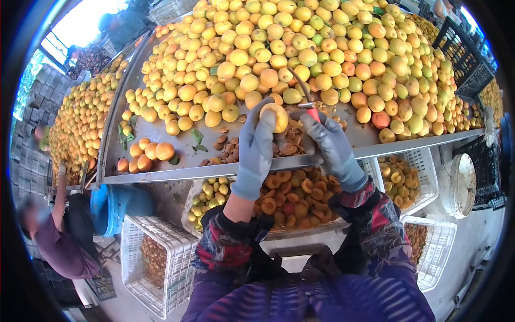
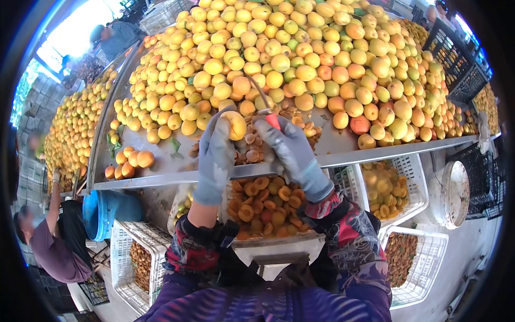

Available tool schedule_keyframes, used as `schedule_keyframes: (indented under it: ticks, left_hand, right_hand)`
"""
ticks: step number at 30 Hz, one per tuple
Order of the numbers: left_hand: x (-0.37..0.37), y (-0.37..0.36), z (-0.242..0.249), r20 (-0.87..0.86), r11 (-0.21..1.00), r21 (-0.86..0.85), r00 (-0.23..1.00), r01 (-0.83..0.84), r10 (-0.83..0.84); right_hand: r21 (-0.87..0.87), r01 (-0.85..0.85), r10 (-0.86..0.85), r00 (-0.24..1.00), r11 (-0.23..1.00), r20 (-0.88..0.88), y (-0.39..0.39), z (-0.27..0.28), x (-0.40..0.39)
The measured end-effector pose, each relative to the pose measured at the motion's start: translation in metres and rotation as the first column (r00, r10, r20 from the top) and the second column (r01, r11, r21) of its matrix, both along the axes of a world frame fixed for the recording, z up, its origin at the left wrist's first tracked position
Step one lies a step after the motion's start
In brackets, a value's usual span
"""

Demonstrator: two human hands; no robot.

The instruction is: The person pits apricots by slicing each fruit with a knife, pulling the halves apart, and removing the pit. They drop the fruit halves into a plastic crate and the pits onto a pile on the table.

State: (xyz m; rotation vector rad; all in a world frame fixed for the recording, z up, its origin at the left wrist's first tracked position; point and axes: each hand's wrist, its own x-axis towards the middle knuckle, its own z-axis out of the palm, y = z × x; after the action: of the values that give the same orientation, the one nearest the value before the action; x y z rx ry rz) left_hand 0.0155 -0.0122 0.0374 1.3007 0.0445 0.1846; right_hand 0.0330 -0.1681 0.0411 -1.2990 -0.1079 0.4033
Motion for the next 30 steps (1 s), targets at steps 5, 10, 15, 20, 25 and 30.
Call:
schedule_keyframes:
  ticks: [5,10,15,20,25,30]
  left_hand:
    - [0.0,-0.014,-0.017,0.401,0.862,0.486,0.913,-0.142,-0.075]
    - [-0.004,-0.016,-0.018,0.424,0.86,0.482,0.904,-0.167,-0.061]
    - [-0.009,-0.019,-0.013,0.362,0.894,0.433,0.93,-0.115,-0.056]
    - [-0.018,-0.02,-0.01,0.114,0.976,0.213,0.992,0.036,-0.062]
    - [-0.019,-0.01,-0.019,0.088,0.879,0.469,0.986,0.085,-0.143]
    - [-0.015,0.009,-0.002,-0.302,0.897,-0.28,0.856,0.341,-0.42]
  right_hand:
    - [0.176,-0.13,0.099,0.98,0.976,0.17,0.007,-0.011,0.001]
    - [0.306,-0.048,-0.031,0.969,0.951,0.247,0.013,-0.017,-0.004]
    - [0.192,0.014,-0.08,0.936,0.981,0.342,0.015,-0.013,-0.008]
    - [0.117,0.052,-0.093,0.92,0.992,0.382,0.015,-0.021,-0.008]
    - [0.0,0.029,-0.027,0.937,1.0,0.348,0.009,-0.008,-0.014]
    - [0.169,-0.023,-0.017,0.972,0.985,0.233,0.001,-0.022,-0.006]
